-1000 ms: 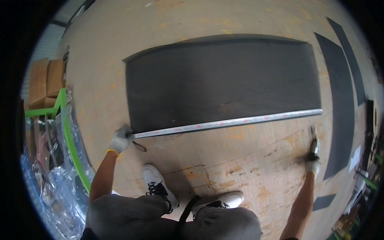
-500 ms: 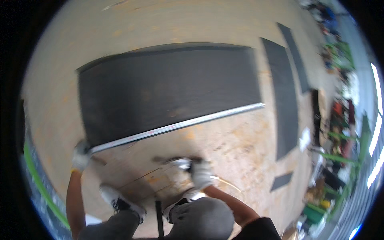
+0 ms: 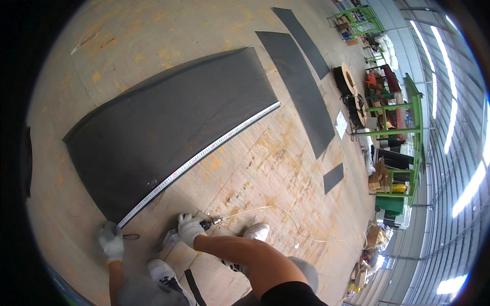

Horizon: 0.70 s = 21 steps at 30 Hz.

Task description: The person measures a black sheet on the floor with a tape measure, then uses a handheld oscillating multi-tool to cut along the measured line. The person repeats measuring and cutting on another section of the same material.

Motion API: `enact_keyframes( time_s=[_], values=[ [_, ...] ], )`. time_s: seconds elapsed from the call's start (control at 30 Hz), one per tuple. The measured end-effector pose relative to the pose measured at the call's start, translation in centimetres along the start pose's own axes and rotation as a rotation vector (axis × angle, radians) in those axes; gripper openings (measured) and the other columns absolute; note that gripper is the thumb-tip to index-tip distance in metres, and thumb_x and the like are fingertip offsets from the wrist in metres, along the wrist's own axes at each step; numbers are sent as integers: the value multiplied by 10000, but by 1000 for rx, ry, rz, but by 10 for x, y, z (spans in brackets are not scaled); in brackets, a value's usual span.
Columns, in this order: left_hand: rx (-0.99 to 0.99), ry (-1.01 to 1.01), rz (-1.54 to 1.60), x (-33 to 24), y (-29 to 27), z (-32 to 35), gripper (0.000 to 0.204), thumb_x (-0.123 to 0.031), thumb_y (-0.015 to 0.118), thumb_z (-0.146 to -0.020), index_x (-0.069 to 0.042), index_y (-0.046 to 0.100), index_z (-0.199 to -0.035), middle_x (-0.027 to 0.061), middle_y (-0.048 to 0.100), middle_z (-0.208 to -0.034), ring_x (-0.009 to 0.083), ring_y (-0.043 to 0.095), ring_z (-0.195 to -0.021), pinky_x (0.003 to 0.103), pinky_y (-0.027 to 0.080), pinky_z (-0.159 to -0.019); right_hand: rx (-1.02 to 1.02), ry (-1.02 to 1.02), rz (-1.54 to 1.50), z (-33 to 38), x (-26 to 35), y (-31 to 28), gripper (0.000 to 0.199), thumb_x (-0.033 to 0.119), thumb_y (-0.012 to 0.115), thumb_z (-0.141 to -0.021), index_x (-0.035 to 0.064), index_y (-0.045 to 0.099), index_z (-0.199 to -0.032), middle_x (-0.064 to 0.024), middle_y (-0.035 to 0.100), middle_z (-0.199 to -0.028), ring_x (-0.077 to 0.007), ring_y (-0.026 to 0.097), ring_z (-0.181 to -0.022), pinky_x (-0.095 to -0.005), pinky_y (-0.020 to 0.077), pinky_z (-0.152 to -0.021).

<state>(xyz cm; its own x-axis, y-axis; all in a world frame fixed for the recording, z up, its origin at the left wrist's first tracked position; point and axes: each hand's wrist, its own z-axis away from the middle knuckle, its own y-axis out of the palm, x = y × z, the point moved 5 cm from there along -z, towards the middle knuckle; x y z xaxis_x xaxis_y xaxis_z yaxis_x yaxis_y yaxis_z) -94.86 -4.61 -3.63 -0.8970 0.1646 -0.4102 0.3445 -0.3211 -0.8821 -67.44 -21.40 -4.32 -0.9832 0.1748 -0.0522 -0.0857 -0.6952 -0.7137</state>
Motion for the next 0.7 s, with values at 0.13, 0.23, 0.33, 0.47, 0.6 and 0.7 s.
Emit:
enact_keyframes(
  time_s=[0.13,0.23,0.33,0.47,0.6,0.7],
  values=[
    [-23,-8,33,-7,-6,-2,70,-87,745,-892,-58,727,-954,193,702,-949,401,688,-880,508,552,-783,31,-20,74,8,0,5,298,253,615,-1001,61,781,-1157,-160,611,-1319,-352,637,-1149,-562,568,-747],
    [-48,9,-8,-9,-8,0,76,-108,756,-883,-64,729,-938,194,713,-963,399,697,-885,512,558,-786,-32,5,1,15,1,4,278,251,611,-1002,83,794,-1126,-133,608,-1328,-335,626,-1156,-534,562,-744],
    [-52,13,3,-5,-4,1,94,-120,773,-871,-64,729,-931,183,701,-933,395,683,-879,512,546,-789,39,15,-90,15,5,4,299,266,623,-1004,63,776,-1160,-114,608,-1330,-318,625,-1165,-508,557,-746],
    [-59,-17,42,9,8,0,100,-115,776,-864,-56,727,-928,179,686,-920,395,665,-868,512,532,-788,252,-100,-109,-2,4,-3,452,314,686,-969,20,712,-1311,-137,596,-1382,-320,623,-1217,-522,541,-830],
    [-52,-75,7,24,19,-1,90,-95,768,-868,-53,725,-935,179,674,-924,390,660,-861,506,526,-776,161,-152,-56,-9,-13,-14,518,259,625,-1008,20,620,-1467,-199,418,-1660,-390,508,-1430,-578,481,-1026],
    [-82,-155,217,31,19,-1,127,-84,777,-864,-22,716,-957,202,669,-974,392,668,-891,493,541,-820,180,-182,-129,-2,-21,-5,478,247,561,-1037,103,644,-1485,-202,185,-1786,-447,314,-1584,-668,422,-1108]
  ],
)
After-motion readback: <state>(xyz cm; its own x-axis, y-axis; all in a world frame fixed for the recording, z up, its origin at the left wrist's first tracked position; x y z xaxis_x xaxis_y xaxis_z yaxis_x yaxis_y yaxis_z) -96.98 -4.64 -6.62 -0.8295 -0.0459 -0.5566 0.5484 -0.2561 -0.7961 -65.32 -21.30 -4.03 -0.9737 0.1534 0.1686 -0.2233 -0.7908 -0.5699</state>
